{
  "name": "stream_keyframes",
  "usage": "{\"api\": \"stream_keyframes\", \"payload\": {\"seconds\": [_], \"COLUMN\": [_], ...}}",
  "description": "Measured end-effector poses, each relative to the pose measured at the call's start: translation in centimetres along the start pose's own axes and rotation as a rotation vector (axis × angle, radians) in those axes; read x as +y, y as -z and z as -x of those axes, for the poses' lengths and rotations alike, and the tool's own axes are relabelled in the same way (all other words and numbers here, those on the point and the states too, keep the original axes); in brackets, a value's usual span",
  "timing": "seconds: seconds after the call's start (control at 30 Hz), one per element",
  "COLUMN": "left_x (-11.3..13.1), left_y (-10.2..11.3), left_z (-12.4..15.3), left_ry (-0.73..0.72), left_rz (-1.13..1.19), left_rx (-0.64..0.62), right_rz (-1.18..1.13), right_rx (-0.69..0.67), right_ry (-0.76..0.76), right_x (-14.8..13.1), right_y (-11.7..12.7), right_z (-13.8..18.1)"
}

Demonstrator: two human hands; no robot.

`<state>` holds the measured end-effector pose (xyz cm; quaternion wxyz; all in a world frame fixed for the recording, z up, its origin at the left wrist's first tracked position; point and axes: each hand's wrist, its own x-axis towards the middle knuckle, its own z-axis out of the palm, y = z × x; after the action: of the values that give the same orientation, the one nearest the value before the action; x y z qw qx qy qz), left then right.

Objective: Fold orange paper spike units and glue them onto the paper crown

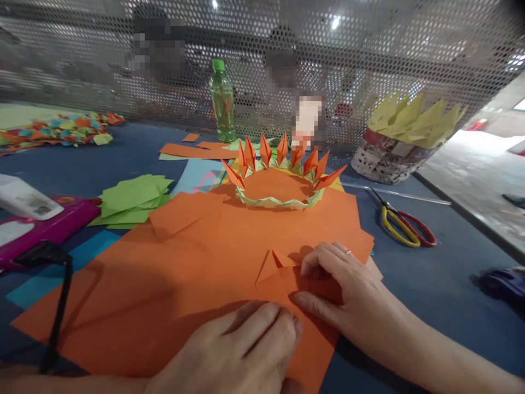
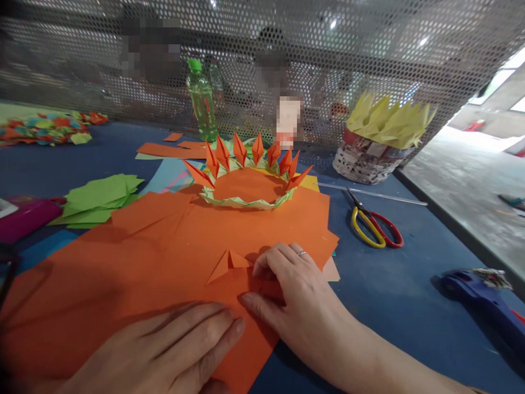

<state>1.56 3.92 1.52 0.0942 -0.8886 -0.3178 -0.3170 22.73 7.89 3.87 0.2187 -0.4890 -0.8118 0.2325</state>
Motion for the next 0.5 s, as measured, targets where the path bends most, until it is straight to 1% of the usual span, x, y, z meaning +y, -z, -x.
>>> {"api": "stream_keyframes", "payload": {"seconds": [0.1, 0.23, 0.43, 0.5], "left_x": [0.0, -0.1, 0.3, 0.3], "left_y": [0.0, -0.1, -0.4, -0.4], "left_z": [-0.1, 0.2, 1.5, 2.1], "left_ry": [0.006, -0.009, -0.032, -0.058], "left_rz": [-0.008, -0.023, -0.076, -0.101], "left_rx": [-0.016, -0.043, 0.018, 0.019], "right_rz": [-0.005, 0.000, 0.044, 0.050], "right_rx": [0.007, 0.033, 0.046, 0.049], "right_ry": [0.003, -0.035, -0.049, -0.049], "right_x": [0.0, -0.3, -0.6, -0.5], "right_y": [-0.1, -0.4, -0.7, -0.7], "right_z": [0.0, -0.3, -0.7, -0.7]}}
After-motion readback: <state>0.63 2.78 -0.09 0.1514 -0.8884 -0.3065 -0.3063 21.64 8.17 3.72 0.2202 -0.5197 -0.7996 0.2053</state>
